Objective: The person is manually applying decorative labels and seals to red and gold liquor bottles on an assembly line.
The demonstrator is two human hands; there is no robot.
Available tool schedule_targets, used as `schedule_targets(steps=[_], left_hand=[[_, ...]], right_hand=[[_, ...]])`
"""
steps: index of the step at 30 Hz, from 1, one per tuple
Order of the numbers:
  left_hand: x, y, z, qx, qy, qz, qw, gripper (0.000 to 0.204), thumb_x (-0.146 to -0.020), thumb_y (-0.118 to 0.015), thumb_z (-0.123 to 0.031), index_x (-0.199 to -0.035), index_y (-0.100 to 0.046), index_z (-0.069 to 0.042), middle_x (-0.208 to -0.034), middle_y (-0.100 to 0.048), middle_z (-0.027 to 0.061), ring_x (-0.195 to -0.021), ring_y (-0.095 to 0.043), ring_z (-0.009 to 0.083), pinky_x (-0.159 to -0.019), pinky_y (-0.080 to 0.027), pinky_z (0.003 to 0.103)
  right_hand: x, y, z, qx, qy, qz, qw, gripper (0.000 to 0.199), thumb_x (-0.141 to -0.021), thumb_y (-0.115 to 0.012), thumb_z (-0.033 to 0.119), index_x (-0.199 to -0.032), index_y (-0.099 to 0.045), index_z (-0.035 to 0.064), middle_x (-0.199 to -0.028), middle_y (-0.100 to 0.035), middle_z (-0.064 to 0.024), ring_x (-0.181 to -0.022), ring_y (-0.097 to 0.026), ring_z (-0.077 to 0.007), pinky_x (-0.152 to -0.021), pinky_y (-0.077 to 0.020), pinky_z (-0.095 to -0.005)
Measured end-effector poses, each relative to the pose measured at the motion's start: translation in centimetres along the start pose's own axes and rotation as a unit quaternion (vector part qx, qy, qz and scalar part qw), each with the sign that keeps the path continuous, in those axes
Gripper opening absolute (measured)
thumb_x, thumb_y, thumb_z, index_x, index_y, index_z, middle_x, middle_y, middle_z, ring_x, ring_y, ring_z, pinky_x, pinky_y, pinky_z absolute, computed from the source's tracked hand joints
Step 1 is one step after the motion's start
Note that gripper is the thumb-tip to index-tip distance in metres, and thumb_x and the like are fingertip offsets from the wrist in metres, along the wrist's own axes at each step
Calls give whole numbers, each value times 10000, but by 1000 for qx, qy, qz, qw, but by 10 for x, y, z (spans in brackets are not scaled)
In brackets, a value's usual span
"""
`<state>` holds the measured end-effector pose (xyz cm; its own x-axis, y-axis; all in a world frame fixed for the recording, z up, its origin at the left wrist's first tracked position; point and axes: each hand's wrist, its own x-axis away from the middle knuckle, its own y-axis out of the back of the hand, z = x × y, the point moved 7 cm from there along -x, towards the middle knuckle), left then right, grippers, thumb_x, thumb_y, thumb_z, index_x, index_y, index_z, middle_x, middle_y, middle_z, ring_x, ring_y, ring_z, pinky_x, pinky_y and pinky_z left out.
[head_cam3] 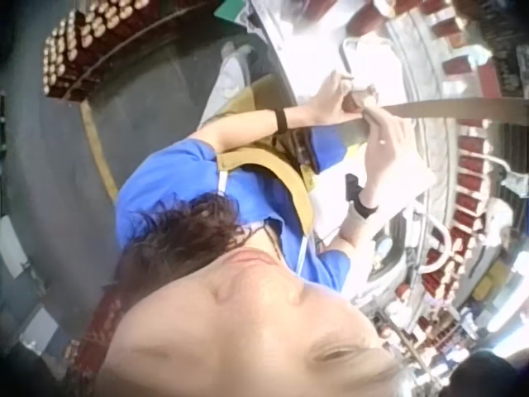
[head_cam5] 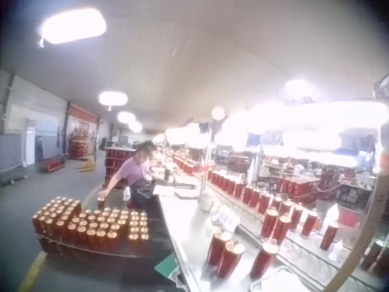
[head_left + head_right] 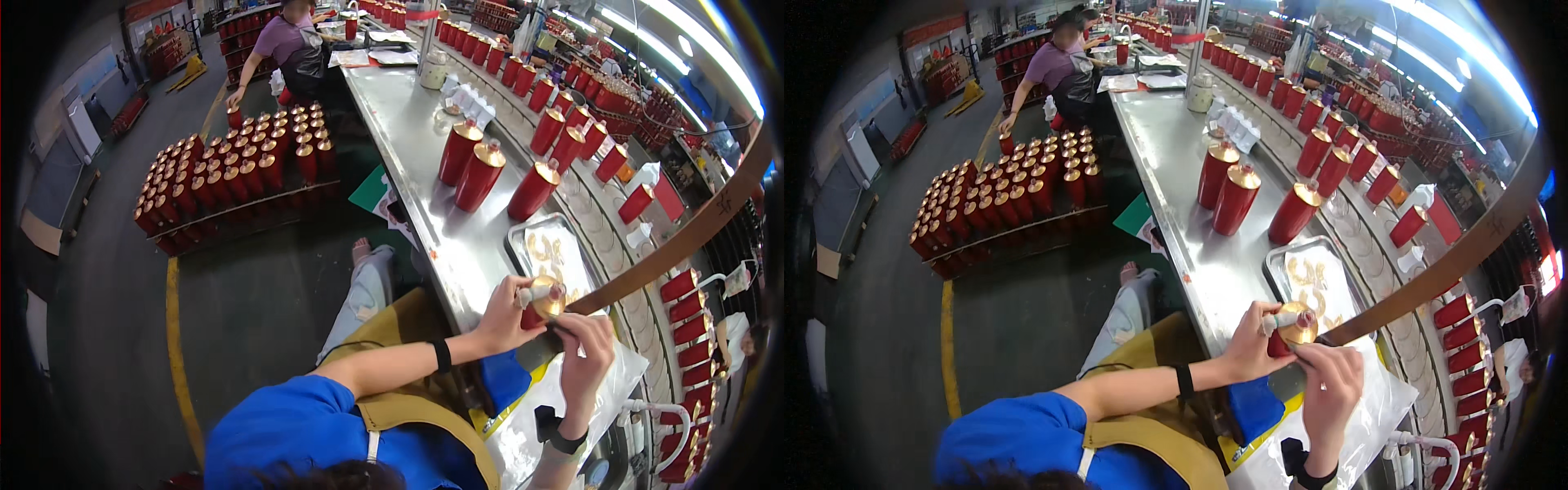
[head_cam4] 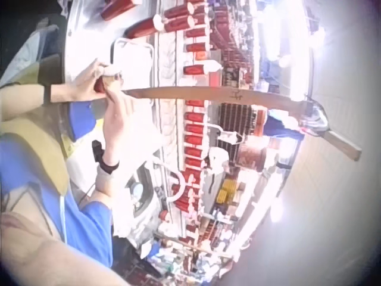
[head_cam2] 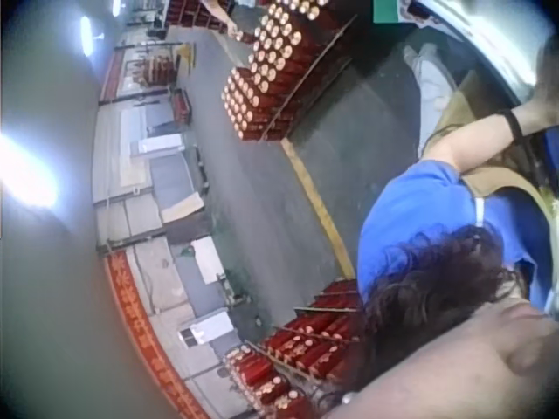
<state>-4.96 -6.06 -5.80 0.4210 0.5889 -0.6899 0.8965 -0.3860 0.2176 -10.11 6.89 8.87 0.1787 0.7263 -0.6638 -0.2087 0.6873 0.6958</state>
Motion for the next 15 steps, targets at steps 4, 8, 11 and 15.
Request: schedule_targets(steps=[4, 8, 11, 15], left_hand=[[-3, 0, 9, -8, 52, -18, 998, 760, -678, -969, -248, -1309, -578, -83, -1250, -494, 154, -1147, -526, 379, -967, -453, 452], [-6, 4, 14, 25, 52, -21, 998, 805, -659, -968, -276, -1350, -587, -115, -1209, -495, 143, -1095, -521, 366, -934, -444, 449], [-12, 7, 16, 79, 46, -23, 996, 772, -648, -961, -293, -1330, -633, -143, -1182, -497, 136, -1067, -517, 359, -911, -433, 445], [-17, 7, 23, 102, 51, 4, 993, 790, -631, -973, -312, -1324, -637, -138, -1171, -498, 139, -1082, -517, 355, -932, -431, 443]], right_hand=[[-9, -29, 8, 71, 28, 6, 997, 173, -801, -728, -12, -947, -777, 64, -995, -789, -49, -922, -686, -254, -872, -504, -400], [-6, -42, 14, 31, 43, 53, 997, 153, -797, -740, -18, -896, -783, 90, -944, -788, -32, -841, -656, -232, -821, -488, -370], [-9, -42, 7, 12, 8, 37, 999, 155, -801, -734, -24, -893, -778, 92, -915, -783, -26, -791, -640, -229, -791, -478, -368], [-14, -45, 6, 64, 49, 27, 996, 150, -787, -759, 10, -897, -789, 106, -893, -782, -17, -784, -648, -212, -804, -468, -368]])
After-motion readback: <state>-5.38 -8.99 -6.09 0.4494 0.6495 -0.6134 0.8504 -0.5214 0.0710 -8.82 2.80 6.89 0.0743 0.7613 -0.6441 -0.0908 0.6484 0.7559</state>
